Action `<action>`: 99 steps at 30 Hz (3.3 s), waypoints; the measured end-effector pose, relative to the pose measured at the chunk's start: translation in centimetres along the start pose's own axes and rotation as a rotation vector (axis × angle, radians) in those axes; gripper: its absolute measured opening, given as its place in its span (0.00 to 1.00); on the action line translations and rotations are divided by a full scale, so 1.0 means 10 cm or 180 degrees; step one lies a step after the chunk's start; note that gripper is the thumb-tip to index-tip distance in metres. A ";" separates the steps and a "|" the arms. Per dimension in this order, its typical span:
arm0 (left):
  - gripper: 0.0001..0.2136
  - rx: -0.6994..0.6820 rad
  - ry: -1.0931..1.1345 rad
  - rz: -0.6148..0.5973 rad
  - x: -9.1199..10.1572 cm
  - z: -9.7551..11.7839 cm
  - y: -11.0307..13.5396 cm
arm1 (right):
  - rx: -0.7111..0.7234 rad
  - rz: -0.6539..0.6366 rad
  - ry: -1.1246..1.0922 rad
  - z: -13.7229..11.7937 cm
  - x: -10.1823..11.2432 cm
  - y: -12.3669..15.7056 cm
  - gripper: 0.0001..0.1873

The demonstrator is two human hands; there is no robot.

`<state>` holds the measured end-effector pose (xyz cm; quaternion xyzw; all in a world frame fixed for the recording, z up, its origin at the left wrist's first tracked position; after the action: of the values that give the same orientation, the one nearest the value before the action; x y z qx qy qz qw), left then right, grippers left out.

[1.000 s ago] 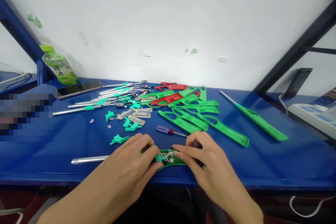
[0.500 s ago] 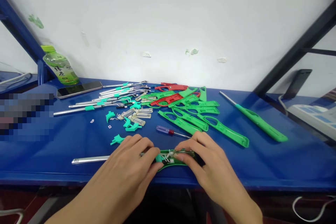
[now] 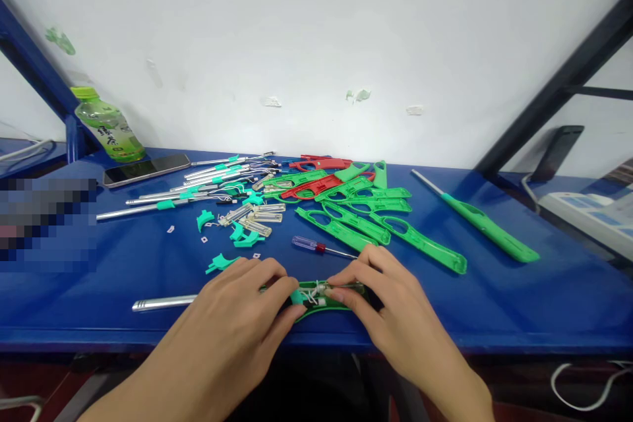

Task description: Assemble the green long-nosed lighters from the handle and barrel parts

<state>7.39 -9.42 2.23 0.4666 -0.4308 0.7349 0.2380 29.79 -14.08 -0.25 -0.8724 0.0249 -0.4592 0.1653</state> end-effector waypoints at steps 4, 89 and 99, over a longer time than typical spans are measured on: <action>0.15 0.0000 0.0088 -0.0032 0.00 0.00 0.00 | -0.0038 0.0016 0.0006 0.00 0.00 0.01 0.08; 0.14 -0.0177 0.0140 0.0415 0.12 -0.05 0.01 | -0.1276 0.2097 0.0090 0.57 0.68 0.32 0.25; 0.17 -0.0590 -0.0317 0.0653 0.28 -0.16 0.03 | -0.0331 0.0615 -0.0894 -0.21 0.22 -0.09 0.19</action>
<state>5.14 -8.35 4.35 0.4320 -0.5535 0.6884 0.1820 29.25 -14.20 2.91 -0.9289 0.1090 -0.3129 0.1653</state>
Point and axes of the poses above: each hand's wrist, its own y-axis away from the middle knuckle, its own x-axis out of the back of the hand, z = x × y, the point moved 2 cm from there along -y, towards the middle knuckle, and after that the axes turned 7 degrees about y, right-handed, at the moved point
